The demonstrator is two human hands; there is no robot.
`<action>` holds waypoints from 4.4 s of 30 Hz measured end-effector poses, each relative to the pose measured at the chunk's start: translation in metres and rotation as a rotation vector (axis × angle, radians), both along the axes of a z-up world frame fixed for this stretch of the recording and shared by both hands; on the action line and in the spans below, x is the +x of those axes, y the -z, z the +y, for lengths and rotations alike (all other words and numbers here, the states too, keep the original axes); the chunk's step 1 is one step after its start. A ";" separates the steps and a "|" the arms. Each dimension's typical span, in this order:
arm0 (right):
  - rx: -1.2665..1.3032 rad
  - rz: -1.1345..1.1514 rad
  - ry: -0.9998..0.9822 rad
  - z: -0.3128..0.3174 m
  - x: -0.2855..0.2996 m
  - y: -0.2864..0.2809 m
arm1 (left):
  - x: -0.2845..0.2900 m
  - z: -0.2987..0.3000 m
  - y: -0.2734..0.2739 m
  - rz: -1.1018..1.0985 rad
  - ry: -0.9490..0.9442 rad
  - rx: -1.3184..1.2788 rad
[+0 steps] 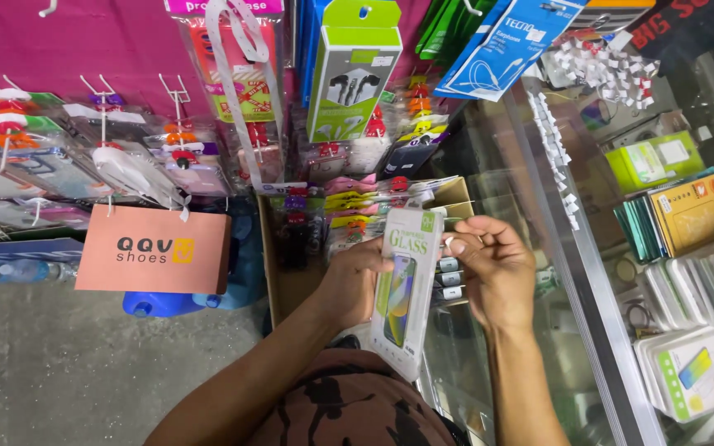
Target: Organizing and checking tempered glass screen protectors on a display counter.
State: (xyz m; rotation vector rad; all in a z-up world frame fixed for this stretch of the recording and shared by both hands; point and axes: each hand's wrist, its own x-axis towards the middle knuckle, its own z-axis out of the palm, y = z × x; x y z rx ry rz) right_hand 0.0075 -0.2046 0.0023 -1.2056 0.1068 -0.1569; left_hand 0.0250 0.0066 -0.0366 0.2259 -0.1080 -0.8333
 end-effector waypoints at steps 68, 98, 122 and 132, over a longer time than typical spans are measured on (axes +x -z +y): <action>-0.993 0.674 0.050 -0.253 0.136 -0.014 | -0.004 0.039 0.067 0.054 -0.082 0.416; -0.712 0.303 -0.066 -0.029 -0.019 -0.024 | 0.024 -0.016 0.013 -0.108 0.148 -0.033; -1.330 -0.199 0.189 -0.023 -0.029 -0.040 | 0.015 -0.012 0.010 0.082 0.173 -0.184; -0.967 0.407 0.151 -0.216 0.080 -0.045 | 0.010 0.004 0.042 -0.053 0.184 -0.190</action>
